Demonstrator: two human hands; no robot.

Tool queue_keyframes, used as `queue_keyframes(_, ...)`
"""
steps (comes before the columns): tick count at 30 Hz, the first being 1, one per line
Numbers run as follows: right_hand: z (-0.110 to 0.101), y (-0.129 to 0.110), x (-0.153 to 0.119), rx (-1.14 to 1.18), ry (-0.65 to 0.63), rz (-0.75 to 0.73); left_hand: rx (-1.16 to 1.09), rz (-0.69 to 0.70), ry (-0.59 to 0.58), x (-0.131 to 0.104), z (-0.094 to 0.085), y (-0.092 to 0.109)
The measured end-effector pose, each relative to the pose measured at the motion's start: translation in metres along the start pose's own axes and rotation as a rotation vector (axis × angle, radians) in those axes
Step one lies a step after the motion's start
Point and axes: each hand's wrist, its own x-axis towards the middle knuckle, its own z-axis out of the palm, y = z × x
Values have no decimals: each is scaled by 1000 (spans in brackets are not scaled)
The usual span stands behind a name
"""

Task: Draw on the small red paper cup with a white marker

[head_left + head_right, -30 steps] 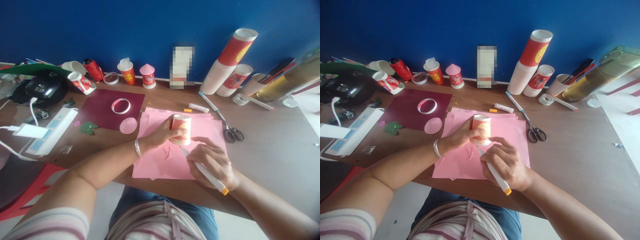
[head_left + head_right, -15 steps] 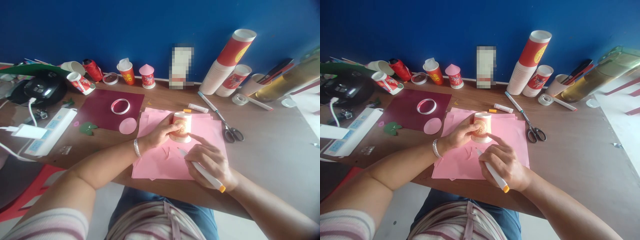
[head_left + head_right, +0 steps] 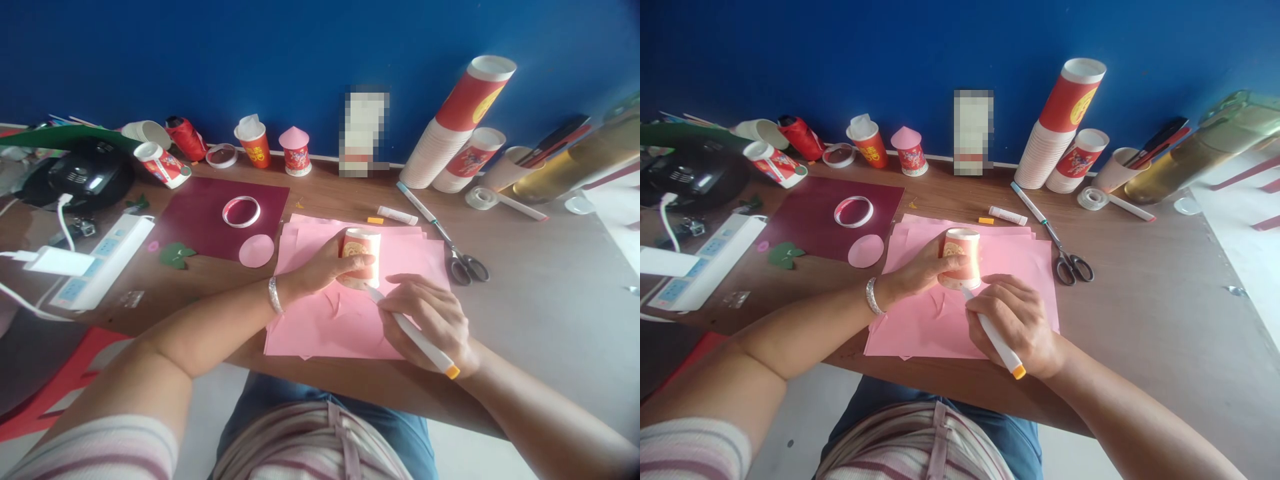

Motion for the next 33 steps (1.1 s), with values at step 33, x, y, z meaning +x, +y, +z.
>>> queue_keyframes(33, 2, -2, -2, -56, -34, -5, -25, 7, -12, 0, -1, -3)
